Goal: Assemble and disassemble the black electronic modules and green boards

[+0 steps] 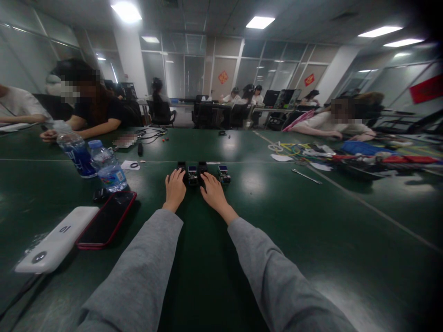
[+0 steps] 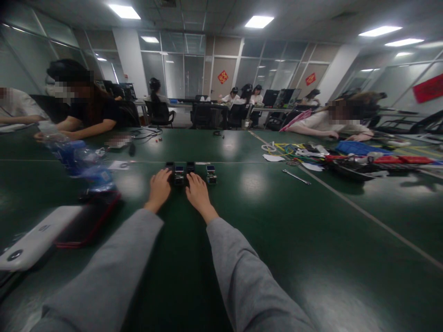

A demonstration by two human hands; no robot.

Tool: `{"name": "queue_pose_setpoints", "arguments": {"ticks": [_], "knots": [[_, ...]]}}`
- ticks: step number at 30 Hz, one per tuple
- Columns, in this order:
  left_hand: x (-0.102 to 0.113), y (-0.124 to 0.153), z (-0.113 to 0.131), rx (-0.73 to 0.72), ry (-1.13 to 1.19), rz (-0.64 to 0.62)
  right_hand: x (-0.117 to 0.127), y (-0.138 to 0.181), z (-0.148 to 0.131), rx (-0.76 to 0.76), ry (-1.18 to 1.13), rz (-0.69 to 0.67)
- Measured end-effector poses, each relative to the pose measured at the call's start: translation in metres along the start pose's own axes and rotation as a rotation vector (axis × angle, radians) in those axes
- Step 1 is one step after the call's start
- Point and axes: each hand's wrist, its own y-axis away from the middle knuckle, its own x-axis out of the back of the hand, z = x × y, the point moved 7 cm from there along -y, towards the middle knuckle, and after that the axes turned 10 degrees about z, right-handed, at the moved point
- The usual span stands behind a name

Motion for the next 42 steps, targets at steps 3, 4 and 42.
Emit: {"name": "queue_pose_setpoints", "arguments": {"ticks": [3,4,42], "knots": [[0.0,0.0,-0.001,0.008,0.013,0.012,0.002,0.0,-0.004,0.012,0.007,0.017],[0.0,0.0,-0.001,0.013,0.021,0.019,0.004,-0.001,-0.006,0.019,0.01,0.032],[0.003,-0.006,-0.021,0.198,0.184,0.109,0.01,0.002,0.092,-0.339,0.097,0.029]]}}
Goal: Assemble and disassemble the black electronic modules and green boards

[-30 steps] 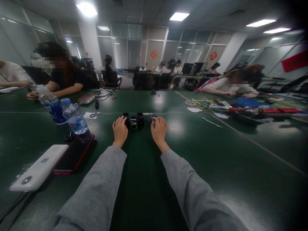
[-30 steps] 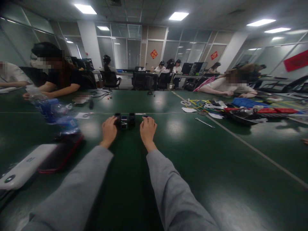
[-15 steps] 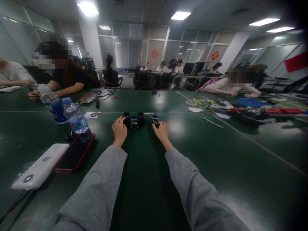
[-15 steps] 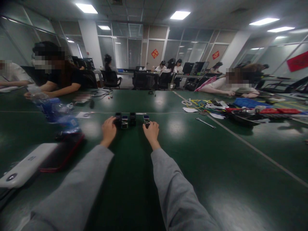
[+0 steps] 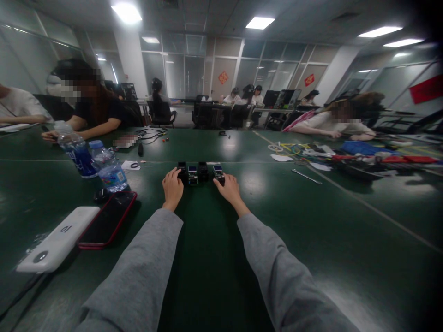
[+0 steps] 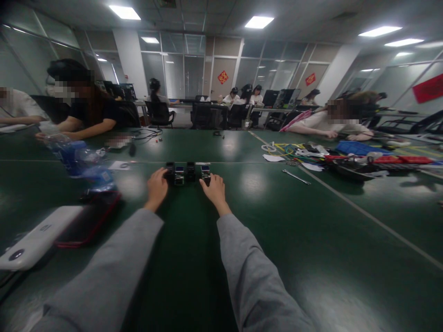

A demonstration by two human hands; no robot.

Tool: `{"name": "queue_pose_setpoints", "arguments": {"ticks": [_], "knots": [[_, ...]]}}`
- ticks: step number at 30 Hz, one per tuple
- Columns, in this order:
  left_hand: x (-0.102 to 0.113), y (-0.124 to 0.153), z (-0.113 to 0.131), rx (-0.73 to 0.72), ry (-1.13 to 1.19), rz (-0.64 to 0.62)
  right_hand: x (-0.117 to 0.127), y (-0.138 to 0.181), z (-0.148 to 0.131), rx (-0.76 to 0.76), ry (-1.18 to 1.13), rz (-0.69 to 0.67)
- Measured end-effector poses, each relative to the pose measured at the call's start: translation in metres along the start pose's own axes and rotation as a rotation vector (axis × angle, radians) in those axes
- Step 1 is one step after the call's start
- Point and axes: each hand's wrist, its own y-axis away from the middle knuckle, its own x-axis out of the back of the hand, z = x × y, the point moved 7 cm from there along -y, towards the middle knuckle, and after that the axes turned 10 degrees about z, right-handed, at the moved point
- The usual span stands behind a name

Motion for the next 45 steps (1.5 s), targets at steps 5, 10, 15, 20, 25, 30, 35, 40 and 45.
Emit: {"name": "queue_pose_setpoints", "arguments": {"ticks": [5,10,15,20,25,30,35,40,45], "knots": [[0.0,0.0,0.001,-0.001,-0.001,0.005,-0.001,0.0,-0.001,0.003,0.005,0.005],[0.001,0.0,0.002,-0.007,-0.017,0.009,-0.003,0.0,-0.001,0.008,0.013,0.006],[0.0,0.0,0.001,-0.012,-0.018,0.0,-0.005,0.0,-0.001,0.007,-0.003,-0.023],[0.0,0.001,0.002,-0.023,-0.012,-0.004,-0.006,0.0,0.0,-0.012,-0.008,-0.055],[0.0,0.001,0.002,-0.014,-0.008,-0.006,-0.006,-0.001,0.0,-0.015,-0.034,-0.046],[-0.001,0.001,0.001,-0.027,-0.001,-0.006,-0.004,-0.003,0.001,-0.009,-0.097,0.001],[-0.003,0.0,-0.002,-0.014,0.03,0.019,-0.002,-0.003,0.003,-0.021,-0.148,0.03],[-0.003,0.0,-0.002,0.0,0.042,0.009,0.003,-0.003,0.004,-0.056,-0.197,0.076],[-0.002,0.0,-0.001,-0.001,0.045,0.003,0.011,-0.001,0.0,-0.036,-0.195,0.12]]}}
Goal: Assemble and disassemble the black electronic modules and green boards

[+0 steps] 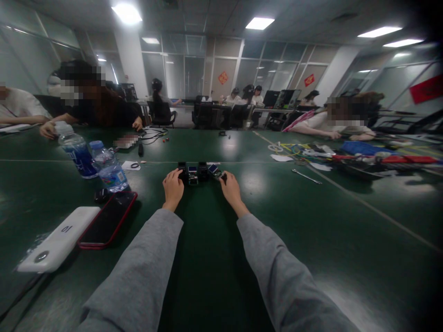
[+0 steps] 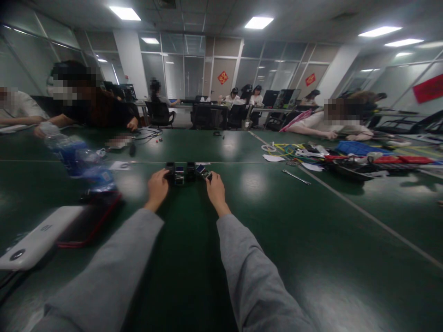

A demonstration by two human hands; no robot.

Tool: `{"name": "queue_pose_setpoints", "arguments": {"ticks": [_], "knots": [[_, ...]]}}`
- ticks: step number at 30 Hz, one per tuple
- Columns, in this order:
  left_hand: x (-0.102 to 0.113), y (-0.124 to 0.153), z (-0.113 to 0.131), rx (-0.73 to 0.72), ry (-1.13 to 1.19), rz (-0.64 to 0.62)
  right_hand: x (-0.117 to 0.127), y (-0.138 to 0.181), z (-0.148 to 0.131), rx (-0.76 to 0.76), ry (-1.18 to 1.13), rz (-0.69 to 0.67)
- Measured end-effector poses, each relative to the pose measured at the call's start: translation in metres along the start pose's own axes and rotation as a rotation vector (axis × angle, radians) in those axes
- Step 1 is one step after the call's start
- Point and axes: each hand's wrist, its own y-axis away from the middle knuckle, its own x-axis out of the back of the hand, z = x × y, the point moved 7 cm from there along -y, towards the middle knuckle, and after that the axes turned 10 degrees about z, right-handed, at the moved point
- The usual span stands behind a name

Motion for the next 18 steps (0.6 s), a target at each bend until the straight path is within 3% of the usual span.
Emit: {"name": "queue_pose_setpoints", "arguments": {"ticks": [6,18], "knots": [[0.0,0.001,0.0,-0.013,0.0,0.011,0.008,0.0,0.004,-0.051,-0.002,0.085],[0.001,0.001,0.001,-0.009,0.006,-0.004,0.005,-0.002,0.013,-0.109,0.065,0.096]]}}
